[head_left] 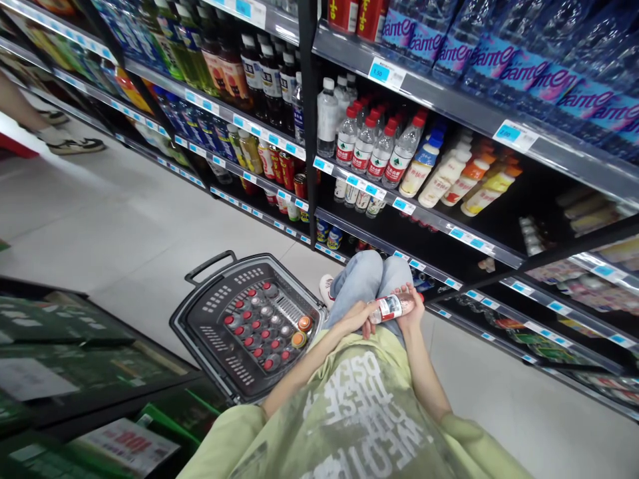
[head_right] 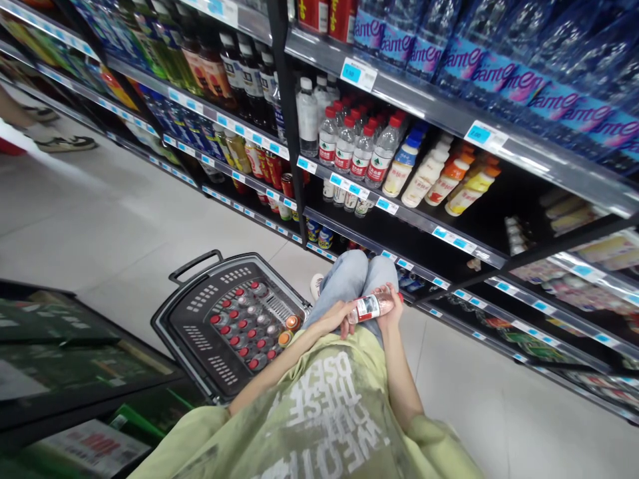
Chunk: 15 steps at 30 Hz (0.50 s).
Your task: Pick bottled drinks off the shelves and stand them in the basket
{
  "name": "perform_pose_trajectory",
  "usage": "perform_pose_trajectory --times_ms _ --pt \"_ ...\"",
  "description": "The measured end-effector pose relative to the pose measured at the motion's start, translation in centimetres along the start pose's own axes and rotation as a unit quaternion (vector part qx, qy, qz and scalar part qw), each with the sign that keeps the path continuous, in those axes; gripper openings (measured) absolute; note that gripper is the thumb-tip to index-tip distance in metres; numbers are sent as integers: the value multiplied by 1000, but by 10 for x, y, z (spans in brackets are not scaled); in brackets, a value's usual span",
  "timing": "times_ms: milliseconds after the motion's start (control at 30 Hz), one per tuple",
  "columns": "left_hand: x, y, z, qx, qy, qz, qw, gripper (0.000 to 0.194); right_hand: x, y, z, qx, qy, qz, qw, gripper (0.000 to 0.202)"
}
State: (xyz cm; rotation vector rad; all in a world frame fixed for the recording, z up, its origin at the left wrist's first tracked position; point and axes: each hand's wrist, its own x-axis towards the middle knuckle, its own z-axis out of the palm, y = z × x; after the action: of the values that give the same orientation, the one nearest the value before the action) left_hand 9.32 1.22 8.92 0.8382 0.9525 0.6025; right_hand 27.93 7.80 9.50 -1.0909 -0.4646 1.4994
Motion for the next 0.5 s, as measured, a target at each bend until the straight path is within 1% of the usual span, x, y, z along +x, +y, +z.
perform_pose_trajectory --times_ms 67,167,233,300,333,367,400,433,467,500 --pt "2 1 2 -49 7 23 999 71 -4 -1 2 -23 -28 18 999 36" --pt "4 -3 4 -144 55 71 985 62 -16 -1 12 -60 -105 50 991 53" --pt "3 -9 -1 -178 113 96 973 62 -25 -1 25 -92 -172 61 979 66" --pt "-4 -16 -13 -181 188 114 959 59 -30 -1 43 -144 -249 58 956 76" --pt "-10 -19 -22 -161 237 127 950 54 -32 1 54 -180 -290 50 939 75" --pt "-17 -21 -32 -124 296 140 937 49 -33 4 66 -221 -328 36 918 71" --pt "-27 -22 -43 -71 361 151 918 43 -33 9 79 -264 -358 17 895 64" --pt "-37 -21 -54 -4 426 158 891 37 -34 16 91 -311 -378 -3 872 56" --pt "-48 -19 -65 70 480 167 858 31 -35 24 103 -356 -389 -21 849 51" --pt "-60 -15 -73 139 512 177 829 27 -36 34 114 -400 -391 -36 828 49"
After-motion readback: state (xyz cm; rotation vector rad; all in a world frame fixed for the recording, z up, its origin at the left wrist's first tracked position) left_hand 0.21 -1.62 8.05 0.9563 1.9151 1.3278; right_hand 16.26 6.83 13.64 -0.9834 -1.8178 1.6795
